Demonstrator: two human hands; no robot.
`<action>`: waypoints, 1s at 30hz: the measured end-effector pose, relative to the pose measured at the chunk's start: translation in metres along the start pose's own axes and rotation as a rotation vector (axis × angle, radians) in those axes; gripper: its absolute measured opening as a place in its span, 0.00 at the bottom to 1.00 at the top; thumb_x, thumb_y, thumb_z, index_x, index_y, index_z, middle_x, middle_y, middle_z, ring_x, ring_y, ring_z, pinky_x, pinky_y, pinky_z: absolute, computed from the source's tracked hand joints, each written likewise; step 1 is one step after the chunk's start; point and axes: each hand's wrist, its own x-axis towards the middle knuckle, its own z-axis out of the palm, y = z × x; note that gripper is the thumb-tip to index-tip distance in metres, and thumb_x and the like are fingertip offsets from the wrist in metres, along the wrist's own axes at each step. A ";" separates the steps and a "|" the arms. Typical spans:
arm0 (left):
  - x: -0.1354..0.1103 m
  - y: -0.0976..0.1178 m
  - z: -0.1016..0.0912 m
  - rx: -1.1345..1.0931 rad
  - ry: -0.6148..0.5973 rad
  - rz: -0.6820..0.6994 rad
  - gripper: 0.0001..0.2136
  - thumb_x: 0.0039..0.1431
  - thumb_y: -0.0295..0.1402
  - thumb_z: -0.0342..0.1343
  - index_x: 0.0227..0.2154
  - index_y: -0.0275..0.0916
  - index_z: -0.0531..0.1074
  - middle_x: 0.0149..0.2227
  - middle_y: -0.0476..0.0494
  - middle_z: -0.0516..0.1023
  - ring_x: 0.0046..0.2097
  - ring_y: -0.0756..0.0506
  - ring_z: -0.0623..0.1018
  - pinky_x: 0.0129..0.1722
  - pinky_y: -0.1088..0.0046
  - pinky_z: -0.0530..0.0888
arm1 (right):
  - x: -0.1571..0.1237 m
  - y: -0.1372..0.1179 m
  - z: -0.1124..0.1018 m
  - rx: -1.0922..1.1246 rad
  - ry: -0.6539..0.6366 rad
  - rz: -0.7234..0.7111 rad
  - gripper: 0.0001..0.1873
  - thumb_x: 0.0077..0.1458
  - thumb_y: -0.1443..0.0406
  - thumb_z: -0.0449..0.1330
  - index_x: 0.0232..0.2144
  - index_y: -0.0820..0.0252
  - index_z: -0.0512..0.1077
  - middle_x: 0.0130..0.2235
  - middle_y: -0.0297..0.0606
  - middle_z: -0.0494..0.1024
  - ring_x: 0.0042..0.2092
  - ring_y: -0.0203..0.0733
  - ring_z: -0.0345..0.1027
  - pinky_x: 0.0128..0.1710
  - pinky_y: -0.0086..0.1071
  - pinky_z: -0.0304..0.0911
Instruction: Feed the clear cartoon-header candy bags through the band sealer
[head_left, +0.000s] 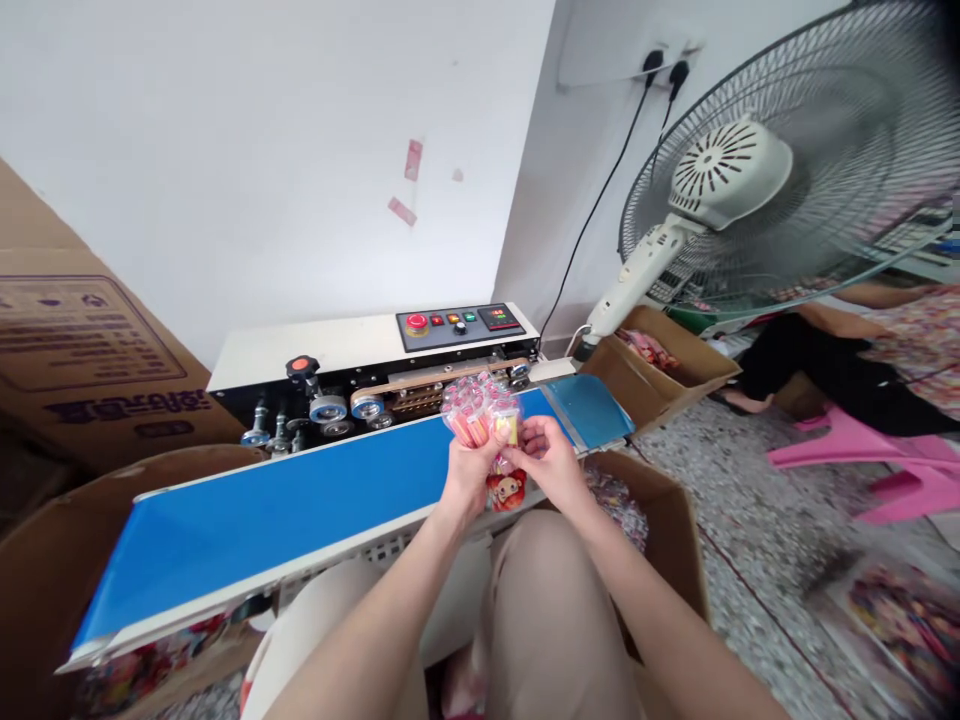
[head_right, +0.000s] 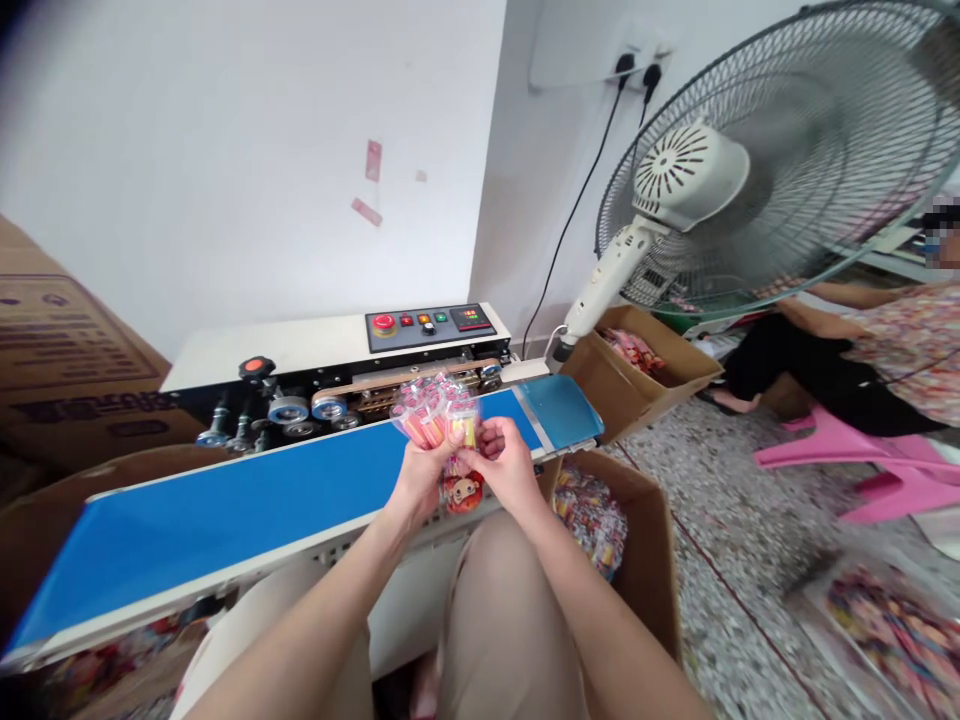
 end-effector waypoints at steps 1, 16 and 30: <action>0.000 -0.001 0.001 -0.004 0.009 -0.001 0.21 0.35 0.37 0.73 0.33 0.32 0.77 0.31 0.40 0.81 0.30 0.44 0.79 0.31 0.70 0.75 | 0.001 0.001 -0.002 0.004 -0.005 0.012 0.24 0.38 0.55 0.71 0.36 0.55 0.68 0.33 0.34 0.73 0.31 0.39 0.66 0.31 0.33 0.64; 0.007 -0.002 0.007 -0.078 0.081 -0.090 0.23 0.39 0.40 0.71 0.38 0.34 0.75 0.34 0.40 0.82 0.36 0.41 0.82 0.40 0.64 0.78 | 0.032 0.020 -0.045 0.511 0.170 0.274 0.24 0.37 0.53 0.71 0.33 0.55 0.66 0.29 0.32 0.78 0.28 0.41 0.72 0.30 0.35 0.68; 0.014 0.005 0.005 -0.061 0.135 -0.062 0.24 0.38 0.37 0.72 0.40 0.33 0.75 0.35 0.39 0.82 0.38 0.39 0.82 0.41 0.62 0.78 | 0.127 0.053 -0.040 -0.256 0.092 0.268 0.11 0.40 0.61 0.65 0.27 0.59 0.71 0.25 0.35 0.75 0.29 0.42 0.71 0.28 0.32 0.65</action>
